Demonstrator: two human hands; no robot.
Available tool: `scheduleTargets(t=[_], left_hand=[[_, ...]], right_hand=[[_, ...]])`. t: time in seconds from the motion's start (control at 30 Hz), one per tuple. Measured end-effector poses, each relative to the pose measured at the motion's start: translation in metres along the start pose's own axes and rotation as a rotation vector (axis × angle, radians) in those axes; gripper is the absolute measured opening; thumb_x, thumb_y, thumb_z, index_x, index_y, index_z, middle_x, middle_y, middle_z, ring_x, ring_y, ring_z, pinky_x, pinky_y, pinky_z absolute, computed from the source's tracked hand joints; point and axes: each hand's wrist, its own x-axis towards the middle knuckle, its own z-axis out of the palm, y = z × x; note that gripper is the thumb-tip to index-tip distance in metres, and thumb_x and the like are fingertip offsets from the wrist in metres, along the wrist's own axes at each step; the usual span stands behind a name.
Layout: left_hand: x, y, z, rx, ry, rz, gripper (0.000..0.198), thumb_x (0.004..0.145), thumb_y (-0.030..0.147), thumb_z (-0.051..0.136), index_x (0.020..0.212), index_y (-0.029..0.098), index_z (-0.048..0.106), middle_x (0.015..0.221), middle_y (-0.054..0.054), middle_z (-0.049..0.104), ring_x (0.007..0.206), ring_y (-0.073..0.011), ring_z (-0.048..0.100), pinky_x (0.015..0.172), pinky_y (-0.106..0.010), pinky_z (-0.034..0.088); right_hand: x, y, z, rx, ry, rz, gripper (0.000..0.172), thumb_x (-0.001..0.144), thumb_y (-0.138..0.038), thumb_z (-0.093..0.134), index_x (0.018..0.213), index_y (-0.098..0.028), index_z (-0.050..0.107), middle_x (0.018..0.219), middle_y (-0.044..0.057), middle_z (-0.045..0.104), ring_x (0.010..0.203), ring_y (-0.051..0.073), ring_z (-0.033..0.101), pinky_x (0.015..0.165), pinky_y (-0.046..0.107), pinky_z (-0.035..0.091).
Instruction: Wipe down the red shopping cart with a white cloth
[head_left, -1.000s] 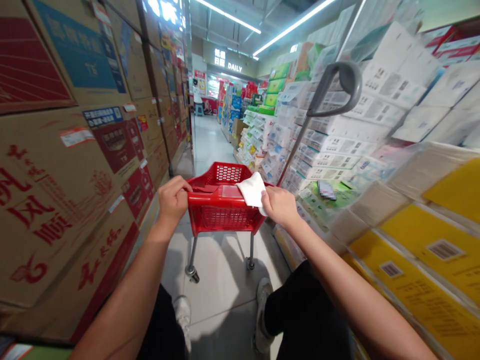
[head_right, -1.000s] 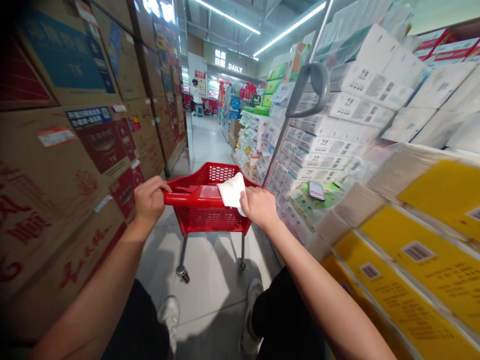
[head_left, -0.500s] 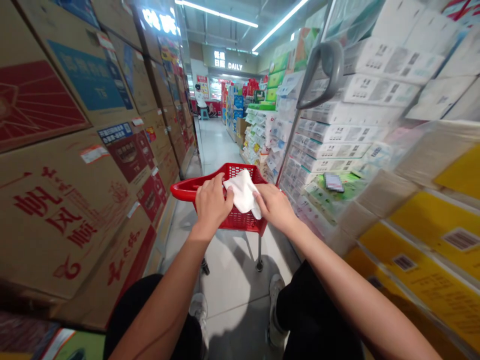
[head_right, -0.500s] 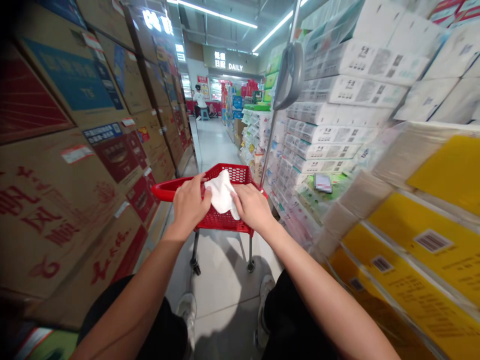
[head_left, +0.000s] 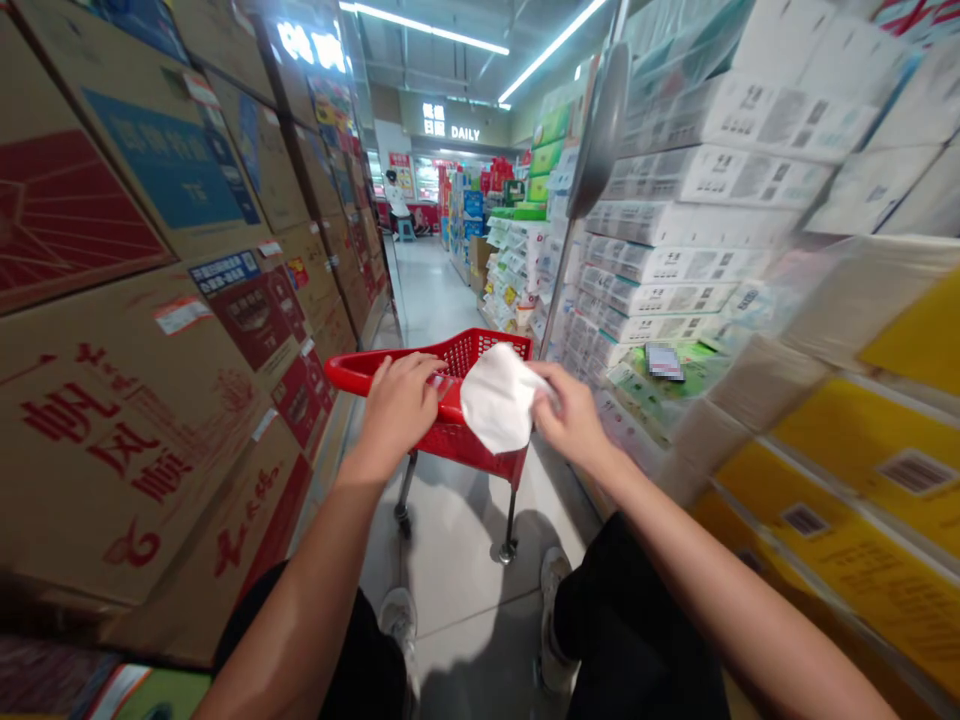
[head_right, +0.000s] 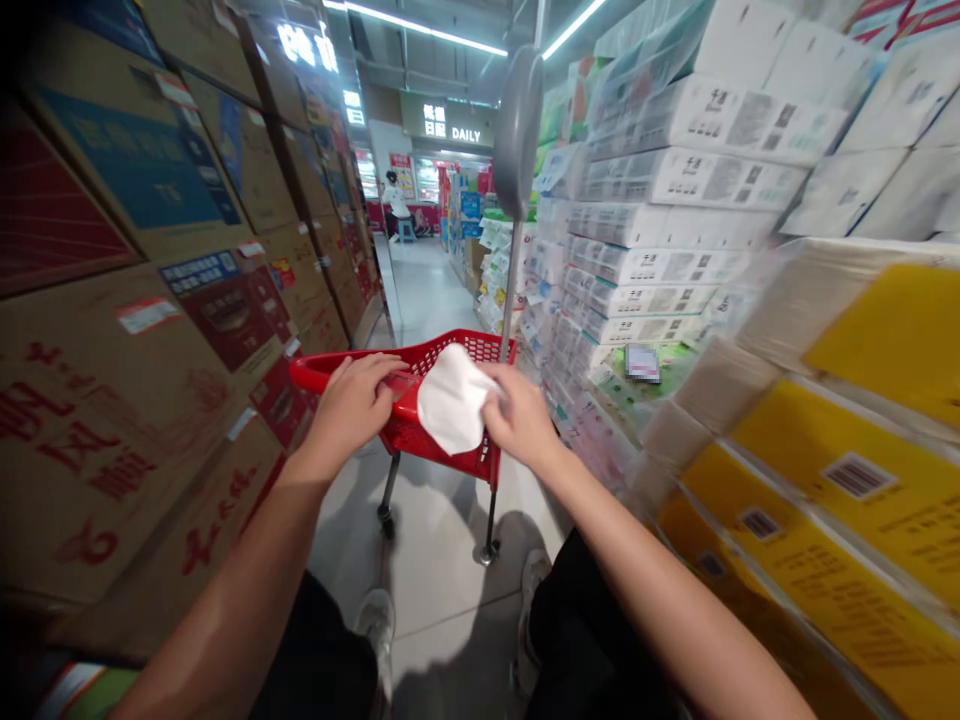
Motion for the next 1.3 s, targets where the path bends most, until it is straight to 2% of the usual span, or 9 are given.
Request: scheduleTargets(t=[0.13,0.43,0.57,0.7,0.87,0.97,1.07,1.17,1.3], left_hand=[[-0.004,0.013,0.005,-0.125,-0.055,-0.001,0.036,0.089,0.02,0.044,0.118,0.023,0.066,0.12,-0.006,0.071,0.111,-0.0239,0.062,0.1,-0.04,0.044],[-0.003,-0.017,-0.003,0.012,-0.062,0.012,0.024,0.091,0.032,0.049,0.095,0.026,0.072,0.109,-0.002,0.074,0.107,-0.0236,0.062,0.095,-0.04,0.042],[0.003,-0.027,-0.011,-0.017,-0.122,0.033,0.023,0.086,0.027,0.051,0.079,0.025,0.073,0.106,-0.001,0.075,0.103,-0.0214,0.065,0.098,-0.039,0.044],[0.0,-0.024,-0.021,-0.004,-0.249,-0.033,0.031,0.089,0.029,0.045,0.102,0.024,0.073,0.117,-0.002,0.073,0.111,-0.0217,0.064,0.101,-0.036,0.046],[-0.002,-0.023,-0.032,0.147,-0.26,-0.063,0.037,0.091,0.026,0.043,0.117,0.024,0.069,0.125,-0.007,0.067,0.118,-0.0252,0.06,0.105,-0.04,0.045],[-0.001,-0.018,-0.042,0.323,-0.213,-0.065,0.035,0.089,0.025,0.046,0.115,0.022,0.069,0.132,-0.013,0.061,0.121,-0.0312,0.056,0.102,-0.045,0.046],[-0.005,0.005,-0.049,0.431,-0.14,-0.109,0.036,0.091,0.025,0.042,0.116,0.02,0.068,0.136,-0.017,0.057,0.122,-0.0344,0.055,0.095,-0.046,0.048],[-0.011,0.042,-0.044,0.301,-0.182,-0.192,0.039,0.096,0.03,0.035,0.125,0.023,0.06,0.128,-0.011,0.065,0.112,-0.027,0.063,0.09,-0.038,0.049],[-0.016,0.069,-0.024,0.34,-0.279,-0.397,0.042,0.092,0.046,0.04,0.121,0.019,0.055,0.095,-0.012,0.073,0.089,-0.0314,0.069,0.073,-0.038,0.048]], right_hand=[[-0.011,-0.023,0.031,-0.109,-0.205,-0.208,0.047,0.093,-0.036,0.049,0.136,-0.018,0.055,0.135,0.012,0.062,0.122,0.027,0.057,0.106,0.044,0.041],[-0.033,0.0,0.024,-0.009,-0.131,-0.199,0.024,0.1,-0.028,0.044,0.115,-0.021,0.061,0.12,0.012,0.068,0.12,0.022,0.06,0.102,0.04,0.046],[-0.044,0.036,0.03,0.155,0.064,0.139,0.021,0.098,-0.036,0.043,0.104,-0.021,0.056,0.099,0.008,0.067,0.09,0.02,0.064,0.081,0.034,0.052],[-0.032,0.075,0.029,0.523,0.398,0.553,0.024,0.089,-0.045,0.05,0.093,-0.022,0.054,0.076,-0.003,0.057,0.063,0.013,0.052,0.057,0.023,0.042],[-0.01,0.098,0.01,0.653,0.606,0.655,0.023,0.082,-0.044,0.056,0.081,-0.022,0.049,0.07,-0.006,0.049,0.059,0.011,0.044,0.054,0.021,0.036],[-0.003,0.082,0.012,0.484,0.508,0.523,0.022,0.086,-0.042,0.054,0.081,-0.022,0.049,0.074,-0.005,0.049,0.066,0.012,0.045,0.061,0.022,0.038],[-0.005,0.049,0.035,0.323,0.218,0.299,0.018,0.085,-0.037,0.056,0.081,-0.021,0.048,0.079,-0.003,0.052,0.074,0.014,0.048,0.07,0.024,0.039],[-0.01,0.014,0.07,0.264,-0.092,0.11,0.012,0.081,-0.028,0.057,0.083,-0.022,0.046,0.079,-0.003,0.052,0.072,0.014,0.048,0.068,0.024,0.037],[-0.012,-0.007,0.102,0.189,-0.162,0.083,0.023,0.084,-0.026,0.052,0.105,-0.022,0.047,0.087,-0.001,0.058,0.075,0.018,0.053,0.068,0.027,0.04]])
